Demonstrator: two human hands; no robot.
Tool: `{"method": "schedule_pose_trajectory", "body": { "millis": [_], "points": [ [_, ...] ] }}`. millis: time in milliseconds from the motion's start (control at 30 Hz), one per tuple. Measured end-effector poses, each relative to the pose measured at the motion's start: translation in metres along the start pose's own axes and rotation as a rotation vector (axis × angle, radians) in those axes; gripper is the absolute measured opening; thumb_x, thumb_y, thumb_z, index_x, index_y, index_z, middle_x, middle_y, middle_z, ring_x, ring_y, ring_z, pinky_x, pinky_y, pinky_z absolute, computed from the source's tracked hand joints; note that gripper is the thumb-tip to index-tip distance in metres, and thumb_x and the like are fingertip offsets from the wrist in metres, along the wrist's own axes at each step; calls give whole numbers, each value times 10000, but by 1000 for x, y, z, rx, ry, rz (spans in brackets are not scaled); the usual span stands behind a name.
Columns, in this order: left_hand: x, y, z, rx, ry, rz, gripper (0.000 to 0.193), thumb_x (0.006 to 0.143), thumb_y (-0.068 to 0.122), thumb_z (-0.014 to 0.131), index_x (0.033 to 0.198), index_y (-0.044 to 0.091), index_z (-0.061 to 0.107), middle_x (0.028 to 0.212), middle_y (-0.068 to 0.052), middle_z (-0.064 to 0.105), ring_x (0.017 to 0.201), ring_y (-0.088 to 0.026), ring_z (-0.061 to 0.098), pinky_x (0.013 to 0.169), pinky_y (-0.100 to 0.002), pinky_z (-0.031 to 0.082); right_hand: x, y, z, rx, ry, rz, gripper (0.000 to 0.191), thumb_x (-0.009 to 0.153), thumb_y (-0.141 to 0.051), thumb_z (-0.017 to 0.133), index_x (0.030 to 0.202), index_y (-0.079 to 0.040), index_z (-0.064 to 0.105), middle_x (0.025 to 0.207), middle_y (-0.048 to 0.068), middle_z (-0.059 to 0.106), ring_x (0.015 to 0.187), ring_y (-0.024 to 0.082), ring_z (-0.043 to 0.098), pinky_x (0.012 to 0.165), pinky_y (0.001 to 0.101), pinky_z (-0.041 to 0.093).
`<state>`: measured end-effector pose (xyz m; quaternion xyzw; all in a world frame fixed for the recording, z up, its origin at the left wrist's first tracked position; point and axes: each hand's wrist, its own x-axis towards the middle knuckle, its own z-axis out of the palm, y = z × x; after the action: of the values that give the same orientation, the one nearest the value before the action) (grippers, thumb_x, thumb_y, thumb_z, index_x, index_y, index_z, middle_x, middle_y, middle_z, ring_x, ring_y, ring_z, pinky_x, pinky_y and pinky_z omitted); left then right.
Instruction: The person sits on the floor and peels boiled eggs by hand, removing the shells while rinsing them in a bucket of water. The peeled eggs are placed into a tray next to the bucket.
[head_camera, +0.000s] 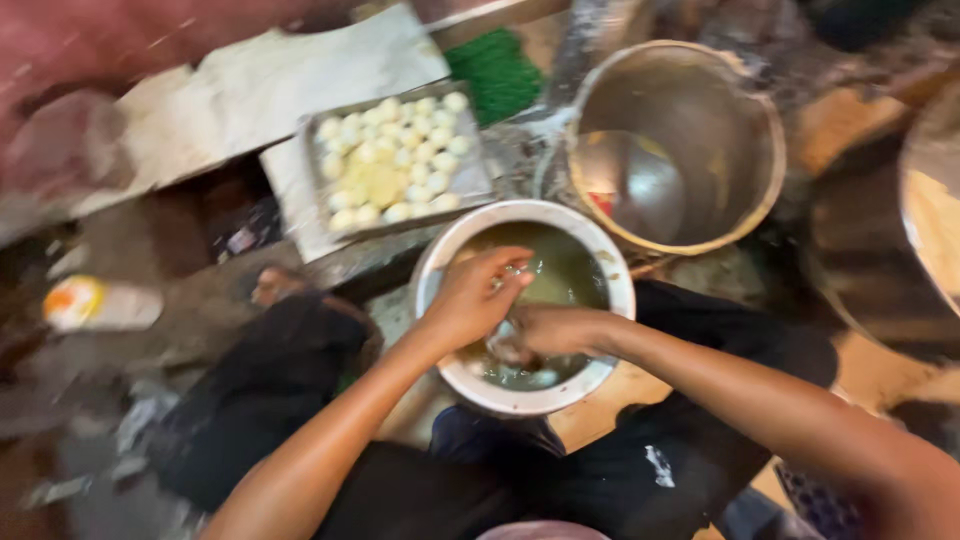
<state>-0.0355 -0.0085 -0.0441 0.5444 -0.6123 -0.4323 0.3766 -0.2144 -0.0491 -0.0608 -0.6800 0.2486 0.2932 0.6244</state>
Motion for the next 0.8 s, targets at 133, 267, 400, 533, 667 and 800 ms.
{"method": "schedule_pose_trajectory", "body": {
  "millis": [133, 267, 400, 533, 667, 800],
  "points": [
    [-6, -13, 11, 237, 154, 150, 379, 974, 321, 689, 1272, 86, 684, 1200, -153, 701, 1079, -325, 660, 928, -433, 522, -7, -5, 3, 316, 87, 4, 457, 870, -209, 619, 1290, -55, 713, 1200, 90, 727, 1085, 216, 642, 892, 387, 551],
    [-7, -15, 18, 81, 122, -11, 445, 975, 387, 636, 1313, 98, 626, 1218, -131, 673, 1074, -283, 656, 859, -384, 542, -10, -8, 8, -86, 212, 74, 388, 980, -319, 550, 1283, -120, 691, 1230, 85, 707, 1140, 196, 640, 986, 364, 471],
    [-10, -17, 23, 24, 56, -135, 507, 968, 416, 609, 1374, 114, 586, 1279, -106, 662, 935, -297, 663, 829, -383, 536, -7, -4, 8, 127, 340, 118, 404, 906, -250, 666, 1269, -74, 660, 1196, 113, 752, 1111, 245, 716, 979, 387, 539],
    [-11, -24, 26, 73, 129, -3, 502, 1026, 420, 615, 1392, 79, 570, 1334, -163, 613, 1150, -319, 621, 922, -399, 534, -1, 5, 7, 3, 39, -4, 418, 905, -281, 670, 1283, -107, 709, 1229, 67, 741, 1161, 161, 638, 1018, 325, 459],
    [-9, -27, 27, 24, 111, -115, 555, 1003, 434, 603, 1417, 69, 550, 1313, -173, 605, 1077, -321, 645, 919, -414, 526, 7, 11, 5, 240, 212, 25, 398, 972, -297, 602, 1269, -39, 662, 1137, 171, 782, 990, 202, 716, 891, 332, 555],
    [-8, -25, 26, -39, 123, -49, 553, 1033, 408, 608, 1427, 29, 527, 1344, -199, 569, 1198, -322, 589, 924, -413, 552, 2, 15, -4, 194, 192, 0, 363, 940, -178, 677, 1285, -77, 625, 1131, 142, 726, 979, 181, 687, 873, 318, 554]
  ]
}}
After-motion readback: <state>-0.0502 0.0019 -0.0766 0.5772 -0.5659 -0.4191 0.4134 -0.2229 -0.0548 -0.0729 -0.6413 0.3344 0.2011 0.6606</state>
